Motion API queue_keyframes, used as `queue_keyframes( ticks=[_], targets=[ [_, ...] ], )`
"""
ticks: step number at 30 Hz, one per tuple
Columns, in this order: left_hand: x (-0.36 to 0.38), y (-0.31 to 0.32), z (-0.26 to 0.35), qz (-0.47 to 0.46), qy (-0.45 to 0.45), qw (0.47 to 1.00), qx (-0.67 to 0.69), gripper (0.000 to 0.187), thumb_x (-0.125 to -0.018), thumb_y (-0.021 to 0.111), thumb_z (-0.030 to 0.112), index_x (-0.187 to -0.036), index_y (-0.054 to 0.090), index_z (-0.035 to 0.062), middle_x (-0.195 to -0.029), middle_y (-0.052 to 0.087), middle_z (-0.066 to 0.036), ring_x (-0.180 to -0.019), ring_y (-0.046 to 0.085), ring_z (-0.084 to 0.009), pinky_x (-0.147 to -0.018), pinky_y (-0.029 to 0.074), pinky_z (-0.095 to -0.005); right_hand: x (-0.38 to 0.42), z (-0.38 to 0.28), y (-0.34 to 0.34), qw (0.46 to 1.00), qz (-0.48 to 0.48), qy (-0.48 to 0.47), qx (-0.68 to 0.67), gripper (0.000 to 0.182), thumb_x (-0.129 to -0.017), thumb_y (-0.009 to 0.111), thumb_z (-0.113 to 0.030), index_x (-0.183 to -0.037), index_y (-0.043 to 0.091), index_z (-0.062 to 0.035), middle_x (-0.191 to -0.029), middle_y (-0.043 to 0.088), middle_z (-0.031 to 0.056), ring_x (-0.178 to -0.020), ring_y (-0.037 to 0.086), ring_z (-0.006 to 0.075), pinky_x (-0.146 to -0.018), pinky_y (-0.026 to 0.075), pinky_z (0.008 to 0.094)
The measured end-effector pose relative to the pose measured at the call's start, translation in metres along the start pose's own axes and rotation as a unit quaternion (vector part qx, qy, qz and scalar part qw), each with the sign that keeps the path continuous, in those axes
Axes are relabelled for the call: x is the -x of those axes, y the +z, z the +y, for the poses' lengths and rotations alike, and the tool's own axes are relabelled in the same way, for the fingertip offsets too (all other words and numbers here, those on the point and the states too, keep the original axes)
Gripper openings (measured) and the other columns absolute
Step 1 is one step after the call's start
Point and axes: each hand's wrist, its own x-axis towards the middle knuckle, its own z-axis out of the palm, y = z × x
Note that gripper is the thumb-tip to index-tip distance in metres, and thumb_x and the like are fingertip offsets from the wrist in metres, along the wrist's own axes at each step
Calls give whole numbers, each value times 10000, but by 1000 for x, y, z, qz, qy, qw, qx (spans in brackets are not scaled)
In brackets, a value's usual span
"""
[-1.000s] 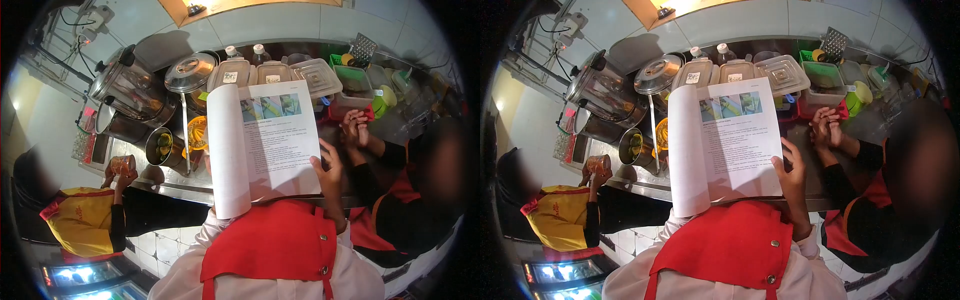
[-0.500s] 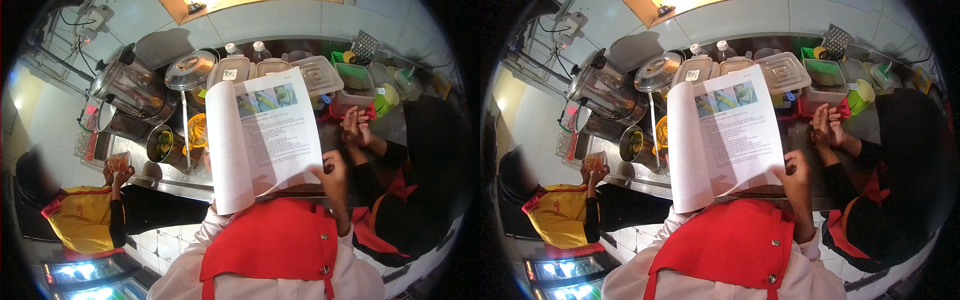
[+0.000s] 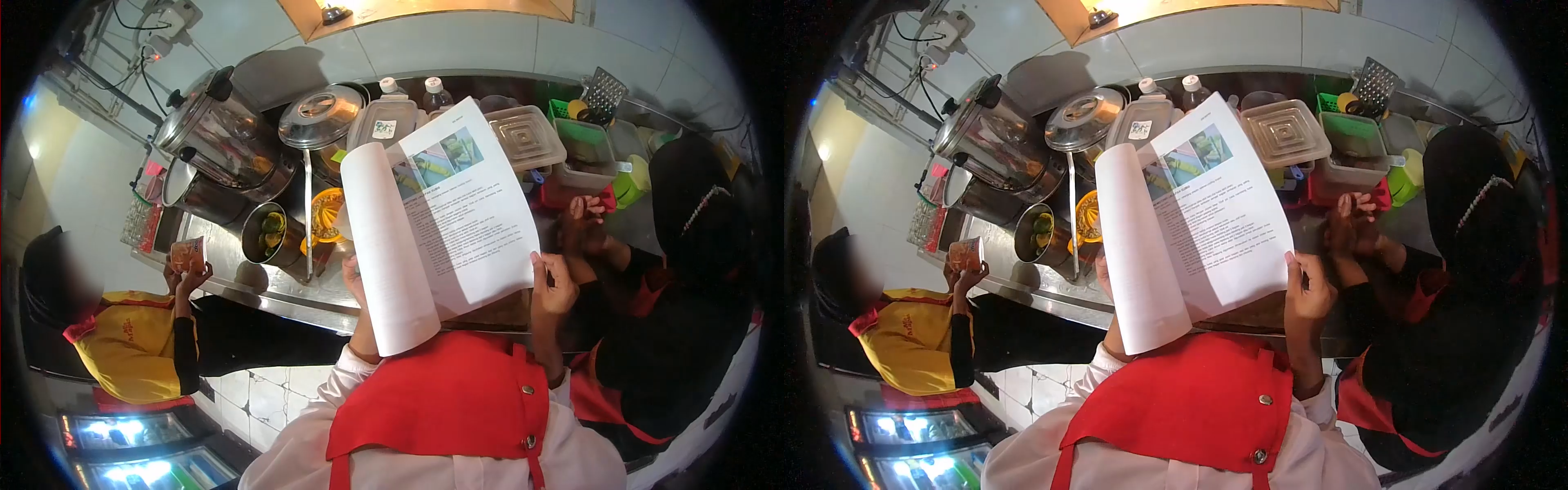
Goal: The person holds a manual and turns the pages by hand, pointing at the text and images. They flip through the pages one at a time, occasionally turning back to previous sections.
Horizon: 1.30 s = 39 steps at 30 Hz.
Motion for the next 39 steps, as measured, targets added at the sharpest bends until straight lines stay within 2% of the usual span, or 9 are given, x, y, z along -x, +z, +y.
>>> queue_keyframes(
  ticks=[3, 6, 8, 12, 14, 17, 23, 26, 39],
  targets=[
    [3, 7, 4, 17, -14, 999, -29, 479, -858, 435, 380, -1118, 529, -11, -1038, 612, -144, -920, 612, -248, -803, 512, -367, -1, -2, -2, 995, -51, 77, 49, 134, -865, 622, -57, -971, 621, 25, -789, 639, 41, -717, 561, 79, -670, 443, 217],
    [3, 15, 7, 41, -11, 995, -90, 530, -868, 410, 407, -1156, 514, -25, -1073, 603, -162, -938, 609, -256, -822, 506, -363, -7, 5, 4, 987, -52, 84, -126, 252, -876, 599, -54, -1115, 596, 24, -965, 647, 50, -851, 566, 93, -772, 426, 204],
    [2, 17, 8, 57, 2, 989, -137, 530, -875, 401, 409, -1157, 514, -25, -1072, 604, -161, -942, 609, -253, -829, 504, -358, -13, -2, 0, 935, -143, 135, -295, 327, -879, 598, -60, -1201, 577, -6, -1091, 649, 107, -1073, 556, 143, -922, 408, 266],
    [3, 23, 12, 60, -5, 991, -118, 488, -867, 425, 379, -1143, 521, -12, -1047, 611, -148, -937, 615, -241, -830, 505, -343, -29, 7, -7, 931, -264, 74, -241, 322, -871, 610, -65, -1188, 598, -12, -1110, 650, 103, -1113, 540, 150, -955, 393, 286],
    [2, 20, 14, 62, -12, 992, -108, 446, -854, 455, 347, -1125, 528, 1, -1025, 616, -136, -925, 620, -232, -824, 507, -335, -40, 9, -8, 883, -411, 63, -218, 299, -868, 619, -84, -1160, 622, -17, -1134, 645, 110, -1099, 556, 160, -961, 397, 298],
    [3, 6, 21, 64, 18, 989, -130, 458, -850, 461, 358, -1124, 537, -2, -1014, 619, -142, -922, 621, -232, -819, 505, -335, -48, 8, -1, 852, -448, 92, -254, 284, -867, 625, -104, -1139, 636, -21, -1141, 644, 112, -1086, 570, 164, -958, 402, 287],
    [8, 25, 30, 50, -19, 979, -196, 536, -839, 445, 360, -1188, 505, -42, -1065, 612, -174, -924, 620, -261, -824, 497, -347, -44, -10, 1, 852, -432, 148, -256, 258, -853, 612, -44, -1106, 659, -32, -1113, 654, 113, -1082, 572, 183, -979, 398, 313],
    [12, 40, 33, 66, -22, 961, -269, 564, -813, 486, 351, -1198, 491, -61, -1054, 610, -195, -924, 619, -275, -813, 501, -346, -39, 0, 2, 854, -442, 86, -262, 274, -880, 615, -95, -1148, 634, -40, -1164, 631, 122, -1137, 541, 177, -982, 404, 305],
    [18, 54, 22, -8, -38, 942, -334, 506, -734, 603, 221, -1135, 543, -82, -1004, 643, -176, -846, 649, -215, -755, 516, -292, -32, -15, -7, 891, -388, 83, -220, 303, -863, 644, -98, -1157, 625, -28, -1163, 626, 131, -1114, 557, 173, -959, 405, 284]
  ],
)
